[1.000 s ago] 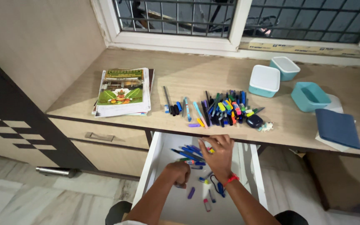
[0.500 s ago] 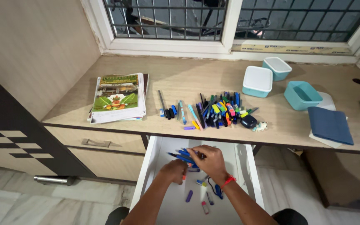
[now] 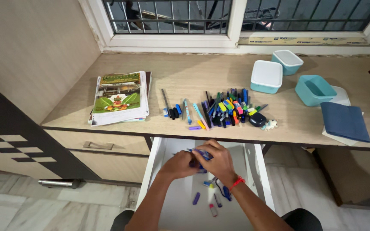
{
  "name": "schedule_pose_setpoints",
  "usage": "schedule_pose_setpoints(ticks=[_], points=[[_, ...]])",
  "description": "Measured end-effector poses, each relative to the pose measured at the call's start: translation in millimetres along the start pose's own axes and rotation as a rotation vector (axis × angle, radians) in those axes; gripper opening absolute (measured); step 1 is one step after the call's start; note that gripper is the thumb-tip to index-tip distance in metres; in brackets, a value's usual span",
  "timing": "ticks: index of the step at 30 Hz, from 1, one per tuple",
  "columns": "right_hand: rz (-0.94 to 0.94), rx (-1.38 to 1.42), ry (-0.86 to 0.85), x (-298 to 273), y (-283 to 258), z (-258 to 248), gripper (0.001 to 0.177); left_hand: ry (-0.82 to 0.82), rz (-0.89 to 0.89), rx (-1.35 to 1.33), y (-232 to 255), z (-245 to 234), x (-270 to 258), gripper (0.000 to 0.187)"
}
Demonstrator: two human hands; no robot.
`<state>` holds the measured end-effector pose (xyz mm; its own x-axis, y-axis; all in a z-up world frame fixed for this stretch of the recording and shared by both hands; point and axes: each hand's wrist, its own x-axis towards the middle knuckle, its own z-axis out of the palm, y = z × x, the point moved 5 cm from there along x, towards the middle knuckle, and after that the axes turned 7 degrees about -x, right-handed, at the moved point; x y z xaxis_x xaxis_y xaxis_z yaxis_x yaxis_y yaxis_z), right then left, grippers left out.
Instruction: The person transfers pens, markers, and other stationery items from a drawer onto a desk. They handle the items one at a time, placing them in a growing pile on the desk surface. The drawer gradually empties while the desk pile increases.
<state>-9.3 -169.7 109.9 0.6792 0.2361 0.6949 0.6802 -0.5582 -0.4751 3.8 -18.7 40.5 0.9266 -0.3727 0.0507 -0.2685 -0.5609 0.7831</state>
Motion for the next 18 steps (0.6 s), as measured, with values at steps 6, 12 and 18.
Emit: schedule_pose_setpoints(ticks=[6,12,18], points=[[0.024,-0.006,0.044,0.6,5.9,1.0,0.017,0.201,0.101,0.039,27.5,-21.0,0.3,0.02],[0.091,0.018,0.024,5.8,4.5,-5.9,0.032,0.371,0.17,0.112,44.2,-29.9,0.1,0.019],[0.032,0.058,0.006,6.1,-3.1,-5.9,0.036,0.375,0.093,0.156,39.5,-33.9,3.1,0.028]])
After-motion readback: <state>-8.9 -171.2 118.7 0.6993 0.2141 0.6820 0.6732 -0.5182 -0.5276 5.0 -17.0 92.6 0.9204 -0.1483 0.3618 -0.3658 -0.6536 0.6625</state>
